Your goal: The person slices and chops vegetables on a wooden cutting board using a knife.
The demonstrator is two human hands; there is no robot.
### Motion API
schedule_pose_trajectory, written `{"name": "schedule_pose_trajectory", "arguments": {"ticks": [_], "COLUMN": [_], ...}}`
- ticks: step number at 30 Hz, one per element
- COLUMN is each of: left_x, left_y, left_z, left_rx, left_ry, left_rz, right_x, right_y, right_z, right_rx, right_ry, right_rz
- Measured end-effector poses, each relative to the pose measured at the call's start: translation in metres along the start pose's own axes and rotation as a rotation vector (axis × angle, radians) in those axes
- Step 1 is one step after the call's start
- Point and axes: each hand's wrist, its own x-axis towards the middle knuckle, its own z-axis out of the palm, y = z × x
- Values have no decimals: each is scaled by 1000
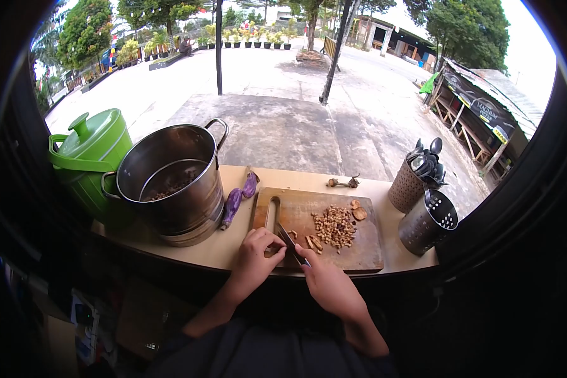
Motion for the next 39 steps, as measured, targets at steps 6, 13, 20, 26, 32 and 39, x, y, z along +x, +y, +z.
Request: {"name": "schedule_pose_trajectory", "arguments": {"ticks": [6, 13, 20, 26, 32, 39], "left_x": [-1, 0, 2, 4, 11, 25], "left_y": [-2, 4, 8, 15, 5, 6], "left_z": [2, 4, 9, -1, 2, 4], "left_rx": [35, 70, -81, 340, 423, 239], "left_ry": [34, 49, 136, -7, 3, 135], "left_rz": [40, 51, 117, 293, 312, 240], "right_x": [-3, -3, -5, -7, -15, -36], "right_y": [3, 24, 21, 21, 17, 48], "right_z": [2, 11, 2, 1, -3, -15], "right_rx": [-208, 147, 35, -29, -60, 157], "right_ry": [-20, 189, 187, 207, 214, 318], "right_rz": [-4, -210, 5, -31, -38, 34]}}
